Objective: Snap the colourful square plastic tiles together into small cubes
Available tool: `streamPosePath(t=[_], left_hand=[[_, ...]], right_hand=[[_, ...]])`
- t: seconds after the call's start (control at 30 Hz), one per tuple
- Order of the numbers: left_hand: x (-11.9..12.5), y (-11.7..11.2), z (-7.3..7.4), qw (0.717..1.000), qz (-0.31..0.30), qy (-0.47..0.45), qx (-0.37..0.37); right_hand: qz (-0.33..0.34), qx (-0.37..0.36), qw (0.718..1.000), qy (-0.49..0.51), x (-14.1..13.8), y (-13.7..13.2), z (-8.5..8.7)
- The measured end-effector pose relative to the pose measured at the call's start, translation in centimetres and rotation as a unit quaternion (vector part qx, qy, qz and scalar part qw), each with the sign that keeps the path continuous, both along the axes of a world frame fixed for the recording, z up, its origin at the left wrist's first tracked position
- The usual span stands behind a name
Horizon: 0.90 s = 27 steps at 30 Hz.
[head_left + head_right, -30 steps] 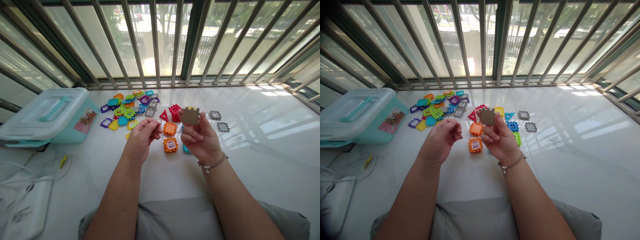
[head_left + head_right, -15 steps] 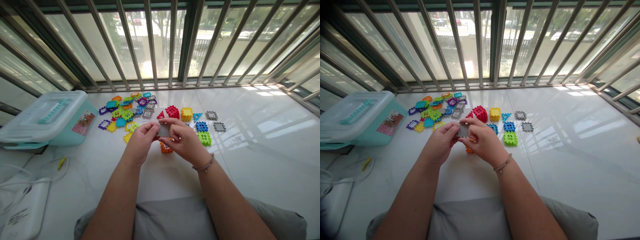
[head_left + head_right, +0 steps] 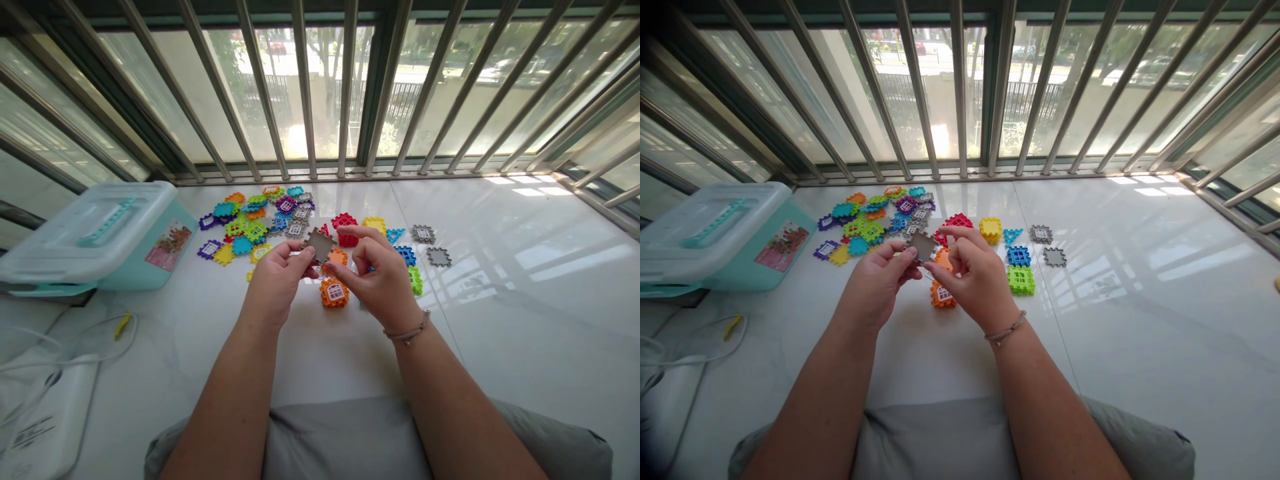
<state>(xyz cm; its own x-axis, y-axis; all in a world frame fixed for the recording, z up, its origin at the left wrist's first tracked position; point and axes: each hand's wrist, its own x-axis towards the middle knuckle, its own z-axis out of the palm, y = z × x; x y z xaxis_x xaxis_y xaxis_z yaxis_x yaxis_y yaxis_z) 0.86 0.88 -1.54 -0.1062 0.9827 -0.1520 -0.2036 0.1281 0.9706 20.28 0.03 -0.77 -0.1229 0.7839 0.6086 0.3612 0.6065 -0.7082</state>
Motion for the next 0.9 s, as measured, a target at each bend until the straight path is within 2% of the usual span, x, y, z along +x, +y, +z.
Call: streamPosePath(t=[0.07, 0.27, 0.43, 0.73, 0.9], left_hand=[[0.0, -0.1, -0.1, 1.0, -0.014, -0.004, -0.002], [0.4, -0.6, -0.1, 0.993, -0.116, -0.024, -0.017], [0.4, -0.6, 0.3, 0.994, -0.105, -0.039, -0.01], [0.7, -0.6, 0.4, 0.994, -0.097, -0.039, -0.016], [0.7, -0.7, 0.9, 0.997, -0.071, -0.031, -0.014]], right_hand=[[0.015, -0.003, 1.0, -0.011, 0.0, 0.1, -0.2], [0.04, 0.001, 0.999, -0.024, 0.1, 0.4, -0.6], [0.074, -0.022, 0.995, -0.061, 0.4, 0.4, -0.4], [0.025, 0.0, 0.996, -0.08, 0.4, 0.4, -0.6], [0.028, -0.016, 0.995, -0.099, 0.3, 0.2, -0.7]])
